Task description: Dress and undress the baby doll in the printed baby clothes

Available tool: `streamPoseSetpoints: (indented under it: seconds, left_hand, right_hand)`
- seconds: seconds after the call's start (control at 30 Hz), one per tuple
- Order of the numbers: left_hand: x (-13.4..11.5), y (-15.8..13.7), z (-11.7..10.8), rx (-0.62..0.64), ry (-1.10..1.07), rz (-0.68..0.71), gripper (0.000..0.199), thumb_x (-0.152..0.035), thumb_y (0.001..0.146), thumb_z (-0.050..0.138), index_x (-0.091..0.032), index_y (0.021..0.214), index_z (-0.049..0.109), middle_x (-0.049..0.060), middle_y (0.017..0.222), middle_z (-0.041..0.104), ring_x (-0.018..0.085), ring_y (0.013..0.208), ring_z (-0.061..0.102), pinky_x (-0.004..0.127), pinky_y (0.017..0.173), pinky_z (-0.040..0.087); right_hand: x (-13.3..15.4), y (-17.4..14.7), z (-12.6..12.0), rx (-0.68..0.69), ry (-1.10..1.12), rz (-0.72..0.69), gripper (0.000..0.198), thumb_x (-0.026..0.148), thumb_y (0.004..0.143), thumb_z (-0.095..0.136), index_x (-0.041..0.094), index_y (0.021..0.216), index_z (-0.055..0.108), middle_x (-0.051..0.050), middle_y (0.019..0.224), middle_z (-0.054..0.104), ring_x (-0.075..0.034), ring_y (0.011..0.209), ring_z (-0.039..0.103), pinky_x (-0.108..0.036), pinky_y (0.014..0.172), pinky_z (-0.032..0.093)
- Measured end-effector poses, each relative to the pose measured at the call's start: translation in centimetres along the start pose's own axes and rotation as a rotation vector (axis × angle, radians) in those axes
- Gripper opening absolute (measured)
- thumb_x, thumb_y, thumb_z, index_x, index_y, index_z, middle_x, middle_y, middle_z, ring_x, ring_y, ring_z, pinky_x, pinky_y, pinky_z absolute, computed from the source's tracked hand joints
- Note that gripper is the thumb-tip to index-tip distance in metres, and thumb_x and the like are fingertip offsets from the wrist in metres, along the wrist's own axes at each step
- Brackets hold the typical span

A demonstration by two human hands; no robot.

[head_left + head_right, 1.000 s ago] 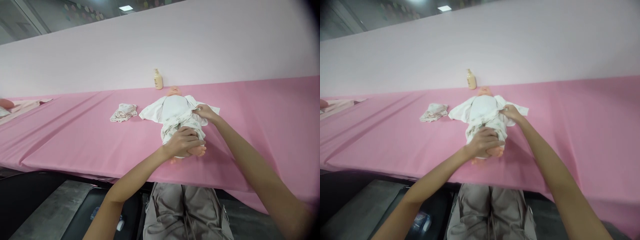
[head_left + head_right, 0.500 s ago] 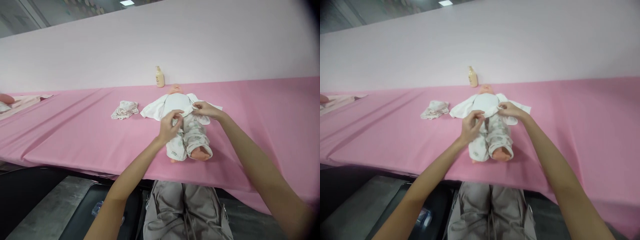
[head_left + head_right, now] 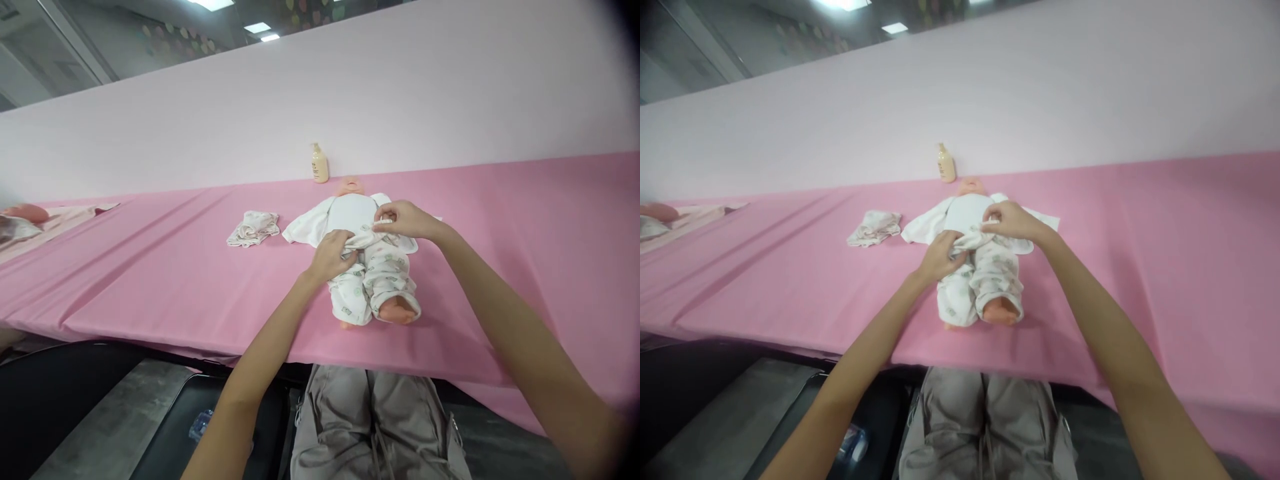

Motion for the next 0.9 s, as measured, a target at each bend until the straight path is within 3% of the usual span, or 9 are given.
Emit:
streamPoseSetpoints:
  seconds: [0.1,0.2,0.3,0.37,0.43,0.53,0.63,0.73,0.9]
  left_hand:
    - [0.6,-0.1,-0.6,-0.047,-0.066,-0.114,0.044,-0.037,0.074,0.065,-0.017,0.111,0.05,0.009,0.104,0.059,0.024,0.096,0.054,0.036,0.084,0.043]
    - [1.6,-0.1,-1.3,-0.112,-0.28,-0.212,0.052,-0.043,0.073,0.067,-0.019,0.114,0.048,0.005,0.104,0.058,0.02,0.091,0.053,0.031,0.08,0.042]
    - [3.6,-0.3,-1.0,-0.106,-0.507,-0.362,0.028,-0.046,0.085,0.052,-0.018,0.089,0.055,0.0,0.08,0.056,0.015,0.075,0.05,0.027,0.072,0.039]
    - [5.2,-0.5,-0.2,-0.057,-0.615,-0.478,0.032,-0.044,0.086,0.048,-0.017,0.068,0.052,-0.002,0.066,0.048,0.013,0.065,0.044,0.026,0.064,0.035]
    - [6.5,-0.8,0.5,-0.028,-0.712,-0.563,0.03,-0.04,0.08,0.055,-0.017,0.062,0.051,-0.003,0.06,0.044,0.011,0.06,0.04,0.025,0.059,0.031]
    - [8.5,-0.7,1.2,-0.057,-0.831,-0.637,0.023,-0.036,0.072,0.063,-0.017,0.064,0.055,-0.004,0.058,0.044,0.01,0.057,0.039,0.024,0.056,0.03]
    - [10.9,0.7,1.4,-0.095,-0.838,-0.661,0.022,-0.036,0.068,0.065,-0.016,0.062,0.056,-0.003,0.058,0.048,0.011,0.058,0.043,0.025,0.058,0.032]
    - [13.1,2.8,1.3,-0.103,-0.747,-0.628,0.021,-0.035,0.069,0.064,-0.016,0.063,0.057,-0.003,0.06,0.052,0.012,0.062,0.046,0.025,0.062,0.035]
    - [14.7,3.6,0.6,-0.198,-0.43,-0.592,0.022,-0.033,0.079,0.057,-0.018,0.064,0.054,-0.002,0.067,0.052,0.014,0.068,0.045,0.026,0.067,0.034]
  right_hand:
    - [0.9,-0.1,-1.5,-0.221,0.027,-0.036,0.026,0.042,0.072,0.067,0.018,0.08,0.067,0.0,0.068,0.053,-0.012,0.063,0.043,-0.027,0.06,0.031]
    - [0.7,-0.1,-1.8,-0.302,-0.01,-0.047,0.027,0.044,0.074,0.066,0.017,0.079,0.067,-0.001,0.07,0.055,-0.013,0.065,0.043,-0.028,0.062,0.031]
    - [-0.6,0.1,-1.2,-0.23,-0.092,0.007,0.034,0.046,0.076,0.063,0.017,0.059,0.058,0.001,0.057,0.044,-0.011,0.057,0.036,-0.028,0.057,0.026]
    - [-2.0,0.1,-0.7,-0.153,-0.121,0.08,0.044,0.047,0.075,0.063,0.018,0.049,0.043,0.003,0.05,0.031,-0.009,0.052,0.027,-0.029,0.053,0.02]
    - [-3.1,0.0,-0.3,-0.101,-0.095,0.128,0.05,0.048,0.072,0.066,0.02,0.048,0.033,0.005,0.05,0.023,-0.008,0.051,0.021,-0.028,0.051,0.016]
    - [-3.8,0.1,0.4,-0.073,0.06,0.124,0.046,0.048,0.071,0.065,0.02,0.051,0.034,0.005,0.052,0.026,-0.008,0.051,0.024,-0.027,0.051,0.018]
    - [-4.3,0.9,1.0,-0.127,0.156,0.116,0.035,0.046,0.073,0.06,0.019,0.056,0.045,0.004,0.057,0.037,-0.01,0.055,0.032,-0.026,0.054,0.025]
    - [-5.1,2.7,1.0,-0.247,0.069,0.141,0.03,0.045,0.075,0.056,0.019,0.061,0.049,0.002,0.062,0.046,-0.013,0.061,0.04,-0.027,0.059,0.029]
    - [-7.5,5.6,1.3,-0.358,0.096,0.201,0.036,0.047,0.076,0.058,0.02,0.058,0.044,0.003,0.059,0.042,-0.012,0.059,0.038,-0.027,0.059,0.028]
Point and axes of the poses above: each hand's wrist, its own y-axis towards the middle knuckle, its own z-axis out of the palm, x = y × z, the point moved 9 cm from there along y, towards the middle knuckle
